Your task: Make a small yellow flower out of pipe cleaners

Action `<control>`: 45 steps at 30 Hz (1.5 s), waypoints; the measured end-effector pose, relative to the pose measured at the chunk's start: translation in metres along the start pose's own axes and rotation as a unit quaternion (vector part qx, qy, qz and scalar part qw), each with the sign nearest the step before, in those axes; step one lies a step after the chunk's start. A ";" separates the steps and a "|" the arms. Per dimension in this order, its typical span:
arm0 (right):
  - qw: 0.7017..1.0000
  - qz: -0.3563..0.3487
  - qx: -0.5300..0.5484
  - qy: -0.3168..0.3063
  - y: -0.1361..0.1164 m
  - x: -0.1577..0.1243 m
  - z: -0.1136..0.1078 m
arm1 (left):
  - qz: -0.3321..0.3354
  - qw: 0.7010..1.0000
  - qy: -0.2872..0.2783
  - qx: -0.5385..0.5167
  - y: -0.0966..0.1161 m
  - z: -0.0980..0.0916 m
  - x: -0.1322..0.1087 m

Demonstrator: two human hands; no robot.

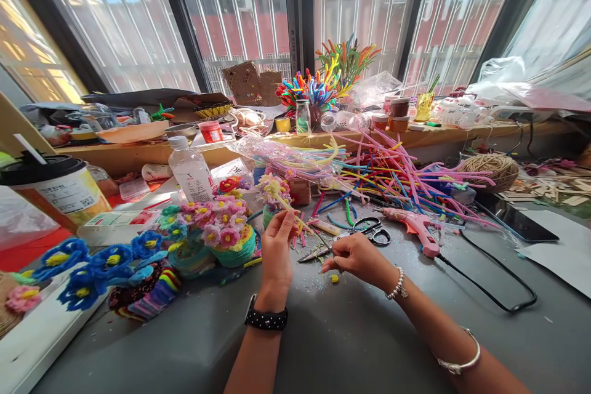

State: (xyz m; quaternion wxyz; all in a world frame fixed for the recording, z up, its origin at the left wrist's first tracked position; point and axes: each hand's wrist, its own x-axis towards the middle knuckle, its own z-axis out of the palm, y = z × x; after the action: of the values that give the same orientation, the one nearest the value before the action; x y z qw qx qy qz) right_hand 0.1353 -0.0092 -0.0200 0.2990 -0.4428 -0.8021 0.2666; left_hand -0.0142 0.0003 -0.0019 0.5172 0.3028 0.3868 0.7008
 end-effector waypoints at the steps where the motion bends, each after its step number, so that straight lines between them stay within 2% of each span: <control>1: 1.000 0.015 0.006 0.009 0.000 0.000 -0.001 | 0.001 1.000 0.005 -0.008 0.000 0.000 0.000; 6: 0.995 0.068 0.025 0.061 0.000 0.002 -0.005 | 0.011 1.000 -0.029 -0.005 0.001 0.002 -0.002; 13: 0.993 0.086 0.057 0.055 0.002 0.003 -0.004 | 0.038 0.993 -0.103 0.043 0.003 0.005 -0.008; 20: 0.991 0.091 0.079 0.055 0.005 0.004 -0.002 | 0.121 0.970 -0.175 0.117 0.000 0.007 -0.014; 25: 0.991 0.073 0.098 0.046 0.002 0.001 -0.005 | 0.129 0.959 -0.203 0.148 0.001 0.003 -0.013; 28: 0.990 0.055 0.121 0.035 -0.001 -0.001 -0.007 | 0.109 0.959 -0.216 0.148 0.002 0.003 -0.013; 32: 0.988 0.013 0.156 0.016 -0.004 -0.002 -0.007 | 0.036 0.961 -0.243 0.130 0.001 0.006 -0.012; 37: 0.991 -0.002 0.133 -0.012 -0.006 -0.003 -0.007 | -0.044 0.961 -0.250 0.112 0.001 0.007 -0.010; 42: 0.994 0.011 0.107 -0.016 -0.007 -0.003 -0.008 | -0.072 0.963 -0.227 0.126 0.001 0.006 -0.010; 45: 0.996 0.014 0.088 -0.011 -0.006 -0.002 -0.008 | -0.077 0.960 -0.232 0.134 0.001 0.006 -0.011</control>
State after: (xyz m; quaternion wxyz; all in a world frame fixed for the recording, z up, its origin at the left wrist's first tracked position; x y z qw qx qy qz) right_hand 0.1384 -0.0123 -0.0110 0.3243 -0.4226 -0.7727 0.3451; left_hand -0.0064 -0.0087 0.0021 0.5995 0.4931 0.3687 0.5114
